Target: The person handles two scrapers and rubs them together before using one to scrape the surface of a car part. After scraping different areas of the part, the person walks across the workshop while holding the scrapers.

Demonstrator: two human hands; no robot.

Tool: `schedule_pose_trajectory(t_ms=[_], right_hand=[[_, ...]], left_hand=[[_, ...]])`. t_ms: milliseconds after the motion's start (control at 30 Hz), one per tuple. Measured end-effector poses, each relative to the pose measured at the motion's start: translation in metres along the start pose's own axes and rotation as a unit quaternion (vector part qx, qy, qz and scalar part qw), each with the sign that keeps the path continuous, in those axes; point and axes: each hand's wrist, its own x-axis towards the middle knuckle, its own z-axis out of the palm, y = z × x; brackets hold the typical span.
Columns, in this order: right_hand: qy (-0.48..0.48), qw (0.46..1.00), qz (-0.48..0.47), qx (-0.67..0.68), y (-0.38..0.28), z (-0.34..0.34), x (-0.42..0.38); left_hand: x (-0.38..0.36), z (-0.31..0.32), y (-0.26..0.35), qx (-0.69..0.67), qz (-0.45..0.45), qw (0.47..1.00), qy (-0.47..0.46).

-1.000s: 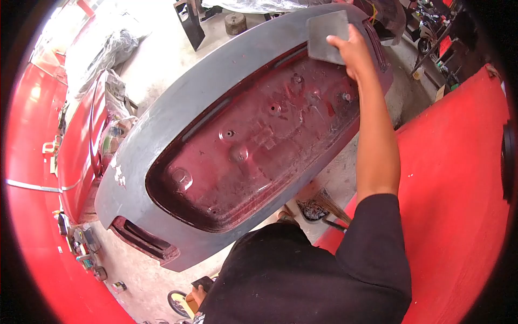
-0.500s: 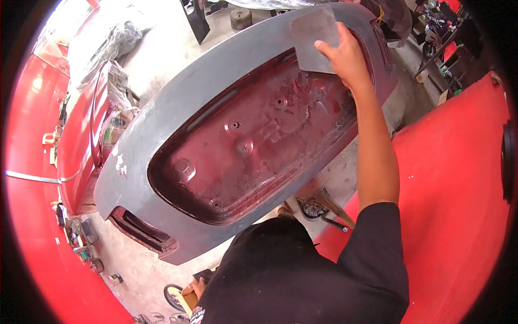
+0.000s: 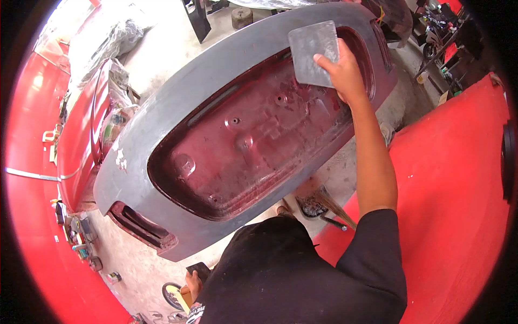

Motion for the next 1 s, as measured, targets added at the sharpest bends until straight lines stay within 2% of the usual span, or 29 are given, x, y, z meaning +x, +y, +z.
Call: schedule_pose_trajectory(t_ms=[33, 67, 133, 167, 233, 300, 333, 367, 400, 433, 467, 533, 567, 600, 633, 667, 700, 733, 767, 833, 867, 900, 967, 1000], right_hand=[[0.012, 0.996, 0.051, 0.078, 0.002, 0.000, 0.002], [0.009, 0.996, 0.049, 0.078, 0.003, 0.004, 0.000], [-0.030, 0.996, -0.061, -0.054, -0.004, 0.025, -0.009], [-0.060, 0.987, -0.131, -0.075, -0.012, 0.037, -0.017], [-0.059, 0.979, -0.158, -0.113, -0.010, 0.043, -0.012], [-0.042, 0.997, -0.014, -0.057, -0.031, 0.022, 0.008], [0.023, 0.996, -0.018, -0.088, -0.024, 0.011, 0.027], [0.074, 0.991, 0.024, -0.105, -0.041, 0.005, 0.033], [0.063, 0.992, 0.079, -0.078, -0.037, -0.006, 0.044], [0.052, 0.988, 0.134, -0.052, -0.033, -0.012, 0.056], [0.047, 0.989, 0.130, -0.052, -0.032, -0.005, 0.062], [-0.017, 0.996, 0.083, -0.018, -0.039, 0.023, 0.064], [-0.051, 0.991, 0.040, -0.118, -0.047, 0.046, 0.058], [-0.091, 0.984, 0.008, -0.153, -0.061, 0.080, 0.046], [-0.174, 0.972, -0.032, -0.151, -0.085, 0.112, 0.021], [-0.223, 0.948, -0.053, -0.220, -0.103, 0.145, -0.003], [-0.332, 0.916, -0.096, -0.202, -0.122, 0.162, -0.021], [-0.345, 0.910, -0.119, -0.196, -0.129, 0.160, -0.020], [-0.361, 0.902, -0.140, -0.191, -0.132, 0.158, -0.018], [-0.155, 0.971, -0.097, -0.153, -0.114, 0.124, 0.019], [-0.150, 0.979, -0.057, -0.123, -0.081, 0.096, 0.067], [-0.099, 0.984, 0.004, -0.148, -0.070, 0.065, 0.093], [-0.046, 0.986, 0.103, -0.126, -0.037, 0.018, 0.126], [-0.049, 0.986, 0.101, -0.127, -0.041, 0.024, 0.126]], left_hand=[[-0.002, -0.001, 0.007, 0.002, -0.012, 1.000, -0.002], [0.001, 0.002, -0.004, -0.061, -0.011, 0.998, -0.003], [0.002, 0.004, -0.011, -0.055, -0.013, 0.998, 0.000], [0.002, 0.003, -0.015, -0.043, -0.014, 0.999, 0.001], [0.006, 0.004, -0.033, 0.002, -0.001, 1.000, 0.005], [0.001, 0.003, -0.045, 0.047, 0.011, 0.999, 0.008], [-0.012, 0.002, -0.028, -0.004, 0.008, 1.000, 0.005], [-0.025, 0.001, -0.006, -0.055, 0.004, 0.998, 0.002], [-0.035, -0.004, 0.014, -0.060, 0.002, 0.998, 0.006], [-0.045, -0.008, 0.033, 0.000, -0.012, 1.000, 0.001], [-0.050, -0.008, 0.041, 0.059, -0.027, 0.998, -0.005], [-0.051, -0.003, 0.037, 0.062, -0.036, 0.997, -0.023], [-0.052, -0.003, 0.032, 0.071, -0.042, 0.996, -0.044], [-0.051, 0.003, 0.018, 0.004, -0.060, 0.997, -0.053], [-0.044, 0.011, -0.003, 0.004, -0.060, 0.997, -0.051], [-0.033, 0.018, -0.029, -0.026, -0.001, 0.999, -0.035], [-0.025, 0.021, -0.042, -0.057, 0.058, 0.997, -0.018], [-0.041, 0.011, 0.023, -0.032, -0.026, 0.999, -0.011], [-0.038, 0.009, 0.018, -0.033, -0.027, 0.999, -0.012], [-0.027, 0.012, -0.002, -0.143, 0.002, 0.988, 0.053], [-0.019, 0.005, -0.021, -0.048, -0.058, 0.997, 0.024], [-0.029, 0.010, -0.009, -0.210, -0.013, 0.976, 0.049], [-0.044, 0.006, 0.008, -0.178, -0.049, 0.981, 0.059], [-0.044, 0.011, -0.008, -0.181, -0.051, 0.980, 0.059]])
